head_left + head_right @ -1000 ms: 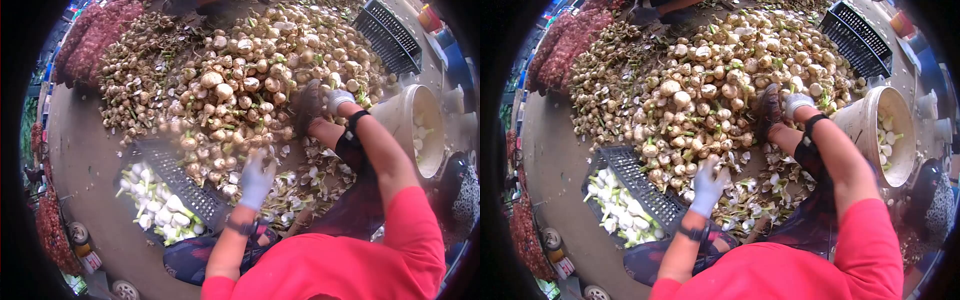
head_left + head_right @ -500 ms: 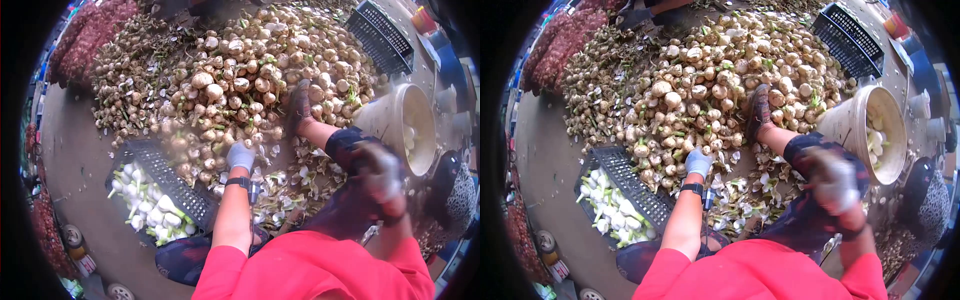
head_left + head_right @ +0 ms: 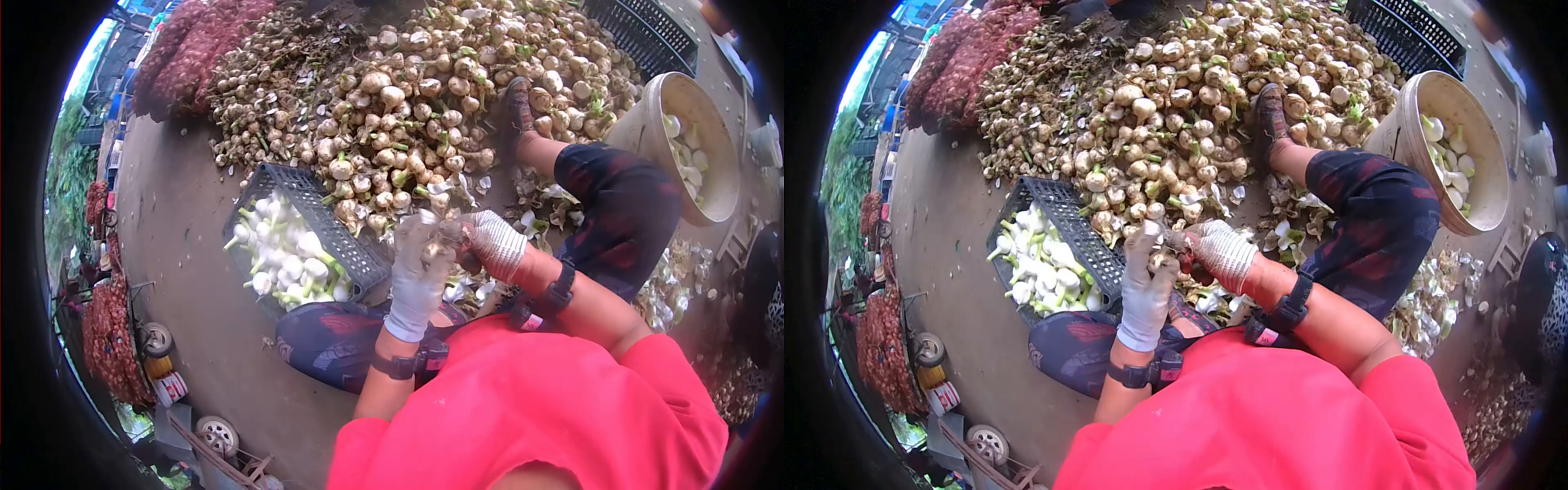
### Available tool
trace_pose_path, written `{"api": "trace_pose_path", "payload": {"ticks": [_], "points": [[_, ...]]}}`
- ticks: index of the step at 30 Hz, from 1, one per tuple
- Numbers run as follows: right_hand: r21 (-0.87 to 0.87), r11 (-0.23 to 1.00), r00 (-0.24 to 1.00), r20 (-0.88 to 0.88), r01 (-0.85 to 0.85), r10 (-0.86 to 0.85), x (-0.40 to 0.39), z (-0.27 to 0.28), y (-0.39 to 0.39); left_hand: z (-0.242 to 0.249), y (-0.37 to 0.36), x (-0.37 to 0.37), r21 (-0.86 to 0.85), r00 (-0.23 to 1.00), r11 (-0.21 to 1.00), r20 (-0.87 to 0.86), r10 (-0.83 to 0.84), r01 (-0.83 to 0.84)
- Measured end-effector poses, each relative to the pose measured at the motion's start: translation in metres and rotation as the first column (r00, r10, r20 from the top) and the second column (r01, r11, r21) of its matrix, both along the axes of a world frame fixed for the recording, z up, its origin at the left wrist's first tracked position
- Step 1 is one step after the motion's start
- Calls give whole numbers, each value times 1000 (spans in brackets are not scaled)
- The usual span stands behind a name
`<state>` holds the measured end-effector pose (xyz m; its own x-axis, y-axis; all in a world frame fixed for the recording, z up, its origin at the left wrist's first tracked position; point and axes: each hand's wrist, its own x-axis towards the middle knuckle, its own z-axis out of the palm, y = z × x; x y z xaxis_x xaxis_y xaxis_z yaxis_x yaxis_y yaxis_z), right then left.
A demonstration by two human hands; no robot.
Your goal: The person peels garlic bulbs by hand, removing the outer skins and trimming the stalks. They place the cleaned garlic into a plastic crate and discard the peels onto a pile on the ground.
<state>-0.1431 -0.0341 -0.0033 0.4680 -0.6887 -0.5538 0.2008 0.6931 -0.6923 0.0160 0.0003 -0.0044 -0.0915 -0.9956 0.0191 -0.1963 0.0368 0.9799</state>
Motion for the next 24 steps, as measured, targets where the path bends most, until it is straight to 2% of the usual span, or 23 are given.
{"api": "trace_pose_path", "payload": {"ticks": [1,2,3,4,5,7,9,10,11,12,13,15,16,17,23,24], "points": [[-9,1000,1000,0,-3,3,-2,2,7,6,4,-2,-291,952,956,297,69,21],[-117,993,1000,15,24,-22,-5,3,13,3,9,4,-355,875,928,479,76,114],[-223,973,998,36,53,-46,-5,11,16,9,13,3,-364,873,924,481,81,114],[-142,989,1000,6,31,-31,-9,22,18,17,18,2,-336,895,939,438,89,71],[-151,988,999,10,36,-35,-11,32,20,22,20,1,-305,914,952,394,96,31],[-172,985,987,-158,-12,-16,-13,43,25,23,24,-1,-336,940,940,335,58,61],[-195,981,984,-179,-27,-8,-16,41,30,23,33,-6,-129,994,988,49,93,-86],[-178,984,995,-88,26,-42,-18,35,34,24,34,-8,-133,995,988,50,90,-82],[-158,985,997,3,73,-74,-19,33,37,24,34,-9,-224,996,973,57,69,-55],[-162,984,997,5,71,-72,-22,34,38,25,34,-9,-315,996,949,67,52,-28],[-155,986,997,39,69,-63,-25,37,39,27,34,-8,-321,996,946,69,57,-31],[-147,987,995,76,71,-60,-27,40,42,33,34,-5,-468,930,874,364,53,133],[-215,976,999,-14,40,-44,-28,40,43,40,41,-13,-405,968,913,243,60,45],[-278,960,994,-105,1,-31,-28,40,46,41,42,-13,-404,968,914,244,60,45],[-197,980,993,-116,-36,13,-34,55,52,43,45,-13,-456,945,879,326,19,139],[-197,980,993,-116,-36,14,-34,55,53,41,47,-12,-357,968,928,251,-12,104]]}}
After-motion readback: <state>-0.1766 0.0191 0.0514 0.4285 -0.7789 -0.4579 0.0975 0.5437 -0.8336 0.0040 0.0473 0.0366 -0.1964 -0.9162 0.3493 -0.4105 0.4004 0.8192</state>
